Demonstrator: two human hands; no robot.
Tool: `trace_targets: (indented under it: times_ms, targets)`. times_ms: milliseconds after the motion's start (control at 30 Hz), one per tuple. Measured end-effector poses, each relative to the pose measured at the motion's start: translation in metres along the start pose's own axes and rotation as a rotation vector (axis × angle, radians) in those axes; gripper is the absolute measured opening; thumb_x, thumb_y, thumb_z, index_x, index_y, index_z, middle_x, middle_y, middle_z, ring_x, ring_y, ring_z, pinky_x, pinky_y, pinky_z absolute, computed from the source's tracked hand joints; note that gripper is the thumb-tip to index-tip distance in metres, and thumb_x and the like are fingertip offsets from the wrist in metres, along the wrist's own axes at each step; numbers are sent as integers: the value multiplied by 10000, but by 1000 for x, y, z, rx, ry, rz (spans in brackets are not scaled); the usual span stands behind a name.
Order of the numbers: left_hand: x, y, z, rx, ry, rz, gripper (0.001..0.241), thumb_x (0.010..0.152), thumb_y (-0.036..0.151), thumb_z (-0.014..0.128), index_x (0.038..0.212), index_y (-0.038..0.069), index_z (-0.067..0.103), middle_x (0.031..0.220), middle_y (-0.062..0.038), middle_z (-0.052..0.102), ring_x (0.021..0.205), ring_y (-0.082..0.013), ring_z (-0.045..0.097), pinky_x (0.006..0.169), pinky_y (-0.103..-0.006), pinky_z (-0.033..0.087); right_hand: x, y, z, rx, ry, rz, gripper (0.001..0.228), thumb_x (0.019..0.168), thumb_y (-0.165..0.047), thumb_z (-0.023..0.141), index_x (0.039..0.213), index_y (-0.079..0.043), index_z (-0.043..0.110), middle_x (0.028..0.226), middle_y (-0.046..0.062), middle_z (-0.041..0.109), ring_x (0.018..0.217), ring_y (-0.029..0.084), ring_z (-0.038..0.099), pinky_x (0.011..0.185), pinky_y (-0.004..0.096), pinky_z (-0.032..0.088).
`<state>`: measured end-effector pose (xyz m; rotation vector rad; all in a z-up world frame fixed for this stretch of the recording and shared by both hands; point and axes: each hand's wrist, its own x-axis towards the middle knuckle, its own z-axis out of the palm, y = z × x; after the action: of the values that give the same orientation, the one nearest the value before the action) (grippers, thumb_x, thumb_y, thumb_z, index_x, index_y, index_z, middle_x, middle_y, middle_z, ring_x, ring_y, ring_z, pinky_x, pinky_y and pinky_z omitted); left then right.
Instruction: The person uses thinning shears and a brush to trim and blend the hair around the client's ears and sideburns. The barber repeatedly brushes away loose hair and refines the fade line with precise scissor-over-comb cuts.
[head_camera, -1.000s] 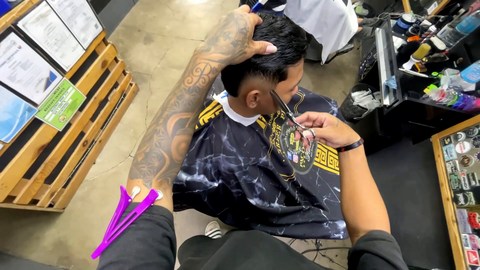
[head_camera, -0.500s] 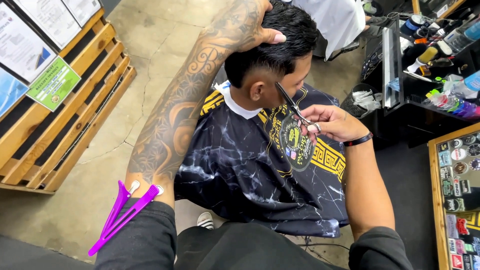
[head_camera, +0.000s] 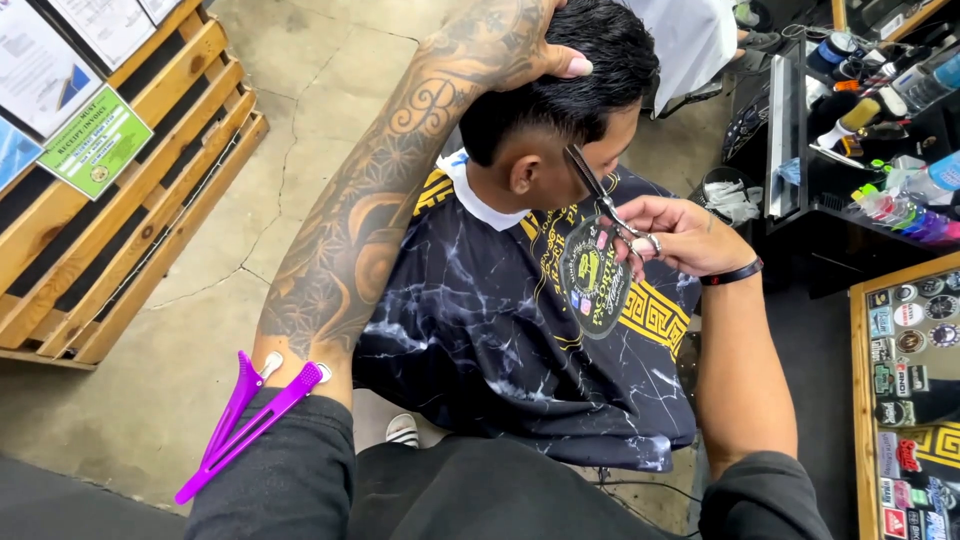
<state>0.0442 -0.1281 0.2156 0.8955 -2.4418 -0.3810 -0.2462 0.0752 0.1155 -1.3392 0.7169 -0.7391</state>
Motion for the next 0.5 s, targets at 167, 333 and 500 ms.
trace_targets:
  times_ms: [167, 333, 500]
  targets:
    - [-3, 3, -3, 0, 10, 16, 573, 891, 572, 824, 1150, 107, 611, 1078, -80, 700, 929, -315, 673, 738, -447, 497, -1, 3, -3, -16, -4, 21, 441, 939, -68, 678, 1345, 57, 560, 1056, 216, 720, 891, 215, 722, 682, 318, 641]
    - [-1, 3, 0, 93, -11, -38, 588, 895, 660, 794, 1051, 115, 639, 1007, -98, 709, 863, -330, 671, 676, -480, 508, 0, -6, 2, -22, 10, 30, 484, 927, -49, 671, 1381, 68, 547, 1074, 213, 714, 890, 207, 716, 670, 307, 630]
    - [-2, 3, 0, 84, 0, -39, 585, 888, 654, 796, 1049, 115, 632, 1007, -106, 702, 861, -335, 664, 685, -482, 503, 2, -3, 1, -27, 7, 31, 491, 911, -59, 687, 1365, 71, 550, 1039, 219, 711, 862, 211, 710, 658, 293, 620]
